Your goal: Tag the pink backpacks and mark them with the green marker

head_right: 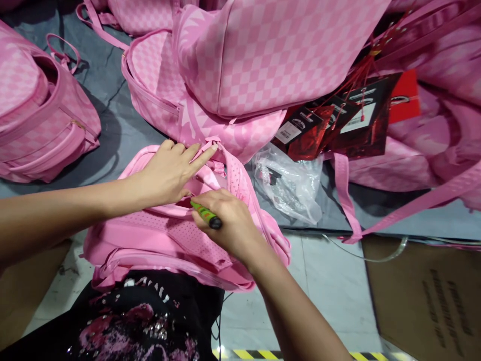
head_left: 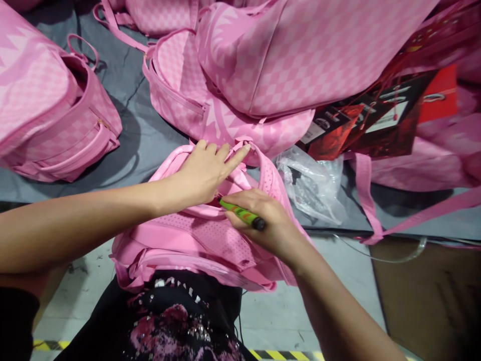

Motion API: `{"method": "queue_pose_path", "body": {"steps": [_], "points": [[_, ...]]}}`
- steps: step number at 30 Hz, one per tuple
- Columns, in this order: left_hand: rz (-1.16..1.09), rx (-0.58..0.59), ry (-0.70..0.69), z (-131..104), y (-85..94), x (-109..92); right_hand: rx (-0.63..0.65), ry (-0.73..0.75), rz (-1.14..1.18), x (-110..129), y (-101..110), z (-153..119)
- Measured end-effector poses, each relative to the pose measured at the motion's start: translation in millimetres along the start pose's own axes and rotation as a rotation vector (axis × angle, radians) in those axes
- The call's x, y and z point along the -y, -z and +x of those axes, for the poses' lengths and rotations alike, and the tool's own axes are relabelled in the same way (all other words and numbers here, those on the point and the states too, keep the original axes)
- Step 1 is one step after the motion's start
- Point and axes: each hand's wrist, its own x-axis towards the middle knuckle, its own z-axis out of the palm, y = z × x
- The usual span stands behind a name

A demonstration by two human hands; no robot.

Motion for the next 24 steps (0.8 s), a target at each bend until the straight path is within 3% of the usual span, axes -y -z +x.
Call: {"method": "queue_pose_path", "body": {"steps": [4, 15, 20, 24], "points": [[0.001, 0.020, 0.013, 0.4, 2.3, -1.1, -0.032, 0.008, -0.152, 3.3, -9.5, 0.7], [-0.004, 0.039, 0.006, 2.8, 2.8, -1.0, -0.025, -0.053, -0.117, 7.0, -10.7, -4.5], [-0.022, 0.041, -0.007, 4.5, -0.1, 2.9, -0.140, -0.028, -0.097, 5.5, -21.0, 0.7], [-0.008, 0.082, -0.068, 2.1, 2.2, 8.1, -0.157, -0.023, -0.082, 4.7, -26.2, -0.6]]}}
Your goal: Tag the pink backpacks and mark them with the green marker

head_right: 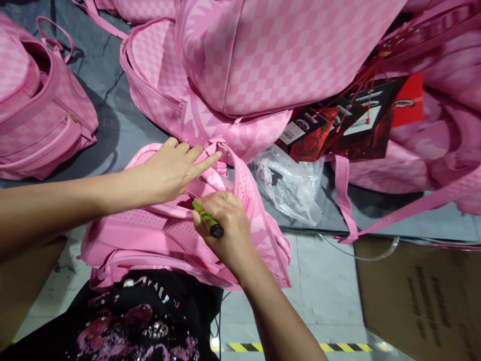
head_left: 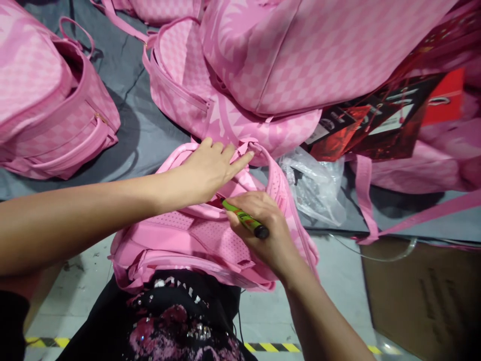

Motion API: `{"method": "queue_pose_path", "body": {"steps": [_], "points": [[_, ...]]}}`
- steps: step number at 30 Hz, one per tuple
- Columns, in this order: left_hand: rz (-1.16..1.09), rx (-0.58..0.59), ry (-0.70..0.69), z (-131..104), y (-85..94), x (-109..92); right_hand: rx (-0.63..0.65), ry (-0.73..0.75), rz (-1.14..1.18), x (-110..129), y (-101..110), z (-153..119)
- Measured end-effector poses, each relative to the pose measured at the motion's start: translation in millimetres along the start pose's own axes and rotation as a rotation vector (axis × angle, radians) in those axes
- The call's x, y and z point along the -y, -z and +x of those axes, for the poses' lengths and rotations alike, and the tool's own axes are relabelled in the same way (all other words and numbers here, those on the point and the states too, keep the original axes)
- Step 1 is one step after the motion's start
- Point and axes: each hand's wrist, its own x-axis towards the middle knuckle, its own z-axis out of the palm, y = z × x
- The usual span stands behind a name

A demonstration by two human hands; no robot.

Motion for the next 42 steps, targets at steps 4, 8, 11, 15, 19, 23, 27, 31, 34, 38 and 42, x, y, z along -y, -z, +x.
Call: {"method": "queue_pose_path", "body": {"steps": [4, 8, 11, 15, 19, 23, 27, 31, 34, 38, 42], "points": [[0.028, -0.040, -0.028, -3.5, -1.3, 5.2, -0.100, -0.012, 0.029, 0.5, -6.1, -3.1], [0.032, -0.074, -0.062, -6.5, -3.0, 7.6, -0.150, -0.017, 0.049, -0.2, -13.0, -5.9], [0.033, -0.077, -0.056, -6.8, -2.4, 6.8, -0.192, -0.001, 0.068, -0.5, -16.6, -5.4], [0.040, -0.059, -0.049, -4.6, -3.1, 7.2, -0.200, -0.003, 0.059, 1.0, -20.8, -3.5], [0.040, -0.071, -0.087, -4.7, -4.8, 10.3, -0.240, -0.045, 0.020, 4.9, -24.7, -4.3], [0.027, -0.091, -0.084, -6.9, -2.1, 10.5, -0.262, -0.088, -0.054, 12.0, -28.0, -5.1], [0.020, -0.067, -0.064, -7.3, 1.9, 8.0, -0.281, -0.124, -0.129, 19.3, -30.5, -4.7], [0.016, -0.082, -0.049, -7.2, 1.8, 6.6, -0.282, -0.139, -0.190, 22.8, -32.4, -4.1], [0.014, -0.109, -0.040, -8.1, -0.3, 6.3, -0.289, -0.149, -0.178, 23.6, -33.9, -3.8], [0.015, -0.163, -0.031, -9.3, -3.4, 5.8, -0.282, -0.178, -0.184, 24.0, -35.9, -4.6], [0.007, -0.168, -0.030, -9.2, -4.9, 5.2, -0.286, -0.202, -0.150, 25.2, -37.1, -5.4]]}}
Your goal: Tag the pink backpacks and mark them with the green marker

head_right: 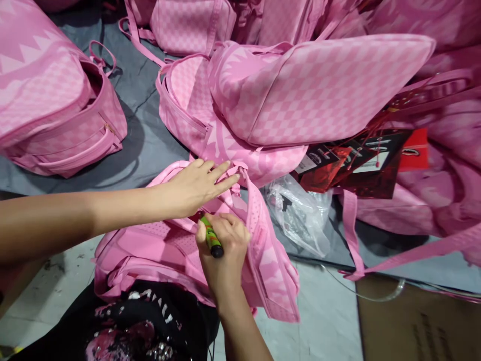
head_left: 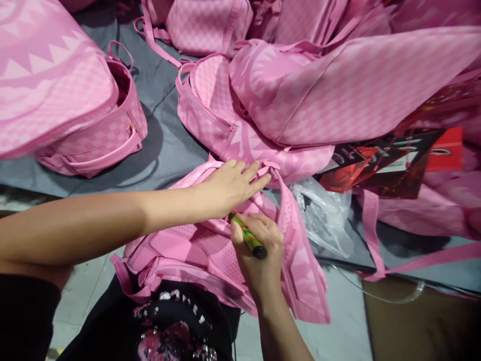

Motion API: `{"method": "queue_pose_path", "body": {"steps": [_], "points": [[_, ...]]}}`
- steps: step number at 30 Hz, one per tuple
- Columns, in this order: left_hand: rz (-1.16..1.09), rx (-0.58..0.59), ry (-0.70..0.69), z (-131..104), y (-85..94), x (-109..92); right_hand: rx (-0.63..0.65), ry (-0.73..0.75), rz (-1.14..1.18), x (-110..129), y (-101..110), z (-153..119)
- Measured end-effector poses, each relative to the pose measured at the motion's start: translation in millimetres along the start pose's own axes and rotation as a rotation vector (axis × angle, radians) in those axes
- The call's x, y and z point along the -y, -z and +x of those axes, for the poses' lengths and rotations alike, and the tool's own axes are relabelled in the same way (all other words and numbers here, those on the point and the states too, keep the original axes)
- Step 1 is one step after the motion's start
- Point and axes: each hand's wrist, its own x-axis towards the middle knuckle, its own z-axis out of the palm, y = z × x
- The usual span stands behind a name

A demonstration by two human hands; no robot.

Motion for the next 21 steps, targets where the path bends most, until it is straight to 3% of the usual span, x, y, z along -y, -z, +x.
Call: {"method": "queue_pose_path", "body": {"steps": [21], "points": [[-0.025, -0.007, 0.006, -0.9, 0.6, -0.3, -0.017, -0.026, 0.029, 0.2, -1.4, -0.7]]}}
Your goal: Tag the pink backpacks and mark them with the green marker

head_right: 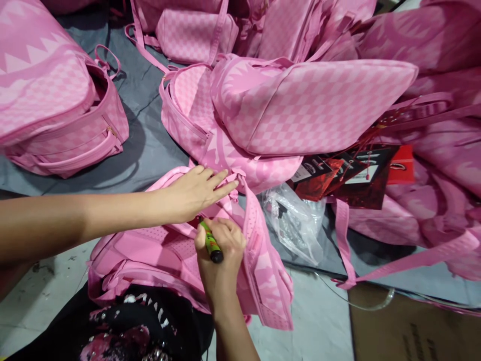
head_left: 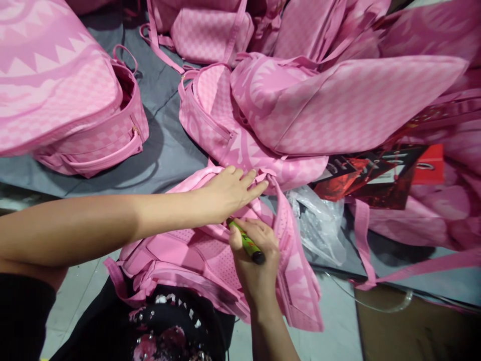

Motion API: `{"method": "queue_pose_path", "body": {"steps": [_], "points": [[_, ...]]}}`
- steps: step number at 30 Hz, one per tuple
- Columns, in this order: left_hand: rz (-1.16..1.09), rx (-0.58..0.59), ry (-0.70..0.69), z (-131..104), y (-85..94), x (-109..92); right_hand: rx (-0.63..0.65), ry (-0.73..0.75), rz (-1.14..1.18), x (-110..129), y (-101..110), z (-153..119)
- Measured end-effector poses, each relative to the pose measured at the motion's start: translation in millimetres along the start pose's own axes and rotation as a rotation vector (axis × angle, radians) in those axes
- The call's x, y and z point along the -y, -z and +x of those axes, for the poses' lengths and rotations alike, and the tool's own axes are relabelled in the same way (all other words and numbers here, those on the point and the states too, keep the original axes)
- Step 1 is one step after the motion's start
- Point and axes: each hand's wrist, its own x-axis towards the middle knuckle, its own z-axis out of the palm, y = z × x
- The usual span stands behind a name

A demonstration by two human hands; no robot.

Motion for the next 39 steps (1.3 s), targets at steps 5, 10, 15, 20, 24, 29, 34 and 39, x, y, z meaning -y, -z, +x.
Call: {"method": "queue_pose_path", "body": {"steps": [5, 10, 15, 20, 24, 29, 34, 39], "points": [[-0.001, 0.031, -0.005, -0.3, 2.4, 0.5, -0.020, 0.000, -0.011, -2.6, -0.5, -1.6], [-0.006, 0.029, 0.003, 0.1, 1.1, -0.1, -0.013, 0.013, -0.008, -2.0, -0.4, 0.0], [0.011, 0.090, -0.007, -4.0, 10.1, 3.4, -0.024, 0.067, 0.072, -2.9, -2.3, 0.2], [0.000, 0.276, 0.128, -25.1, 32.4, 14.2, -0.056, 0.059, 0.158, -1.4, -3.6, -5.2], [-0.014, 0.291, 0.169, -37.2, 38.0, 12.8, -0.038, 0.045, 0.236, 5.4, -10.2, -6.6], [0.127, 0.307, 0.205, -33.6, 32.1, 4.0, -0.050, 0.039, 0.261, 6.9, -19.7, -6.8], [0.148, 0.342, 0.119, -30.0, 34.2, 9.9, -0.057, 0.043, 0.294, 3.1, -19.7, -7.0], [0.062, 0.381, 0.112, -35.1, 39.9, 18.2, -0.073, 0.067, 0.278, 2.8, -19.4, -6.1]]}}
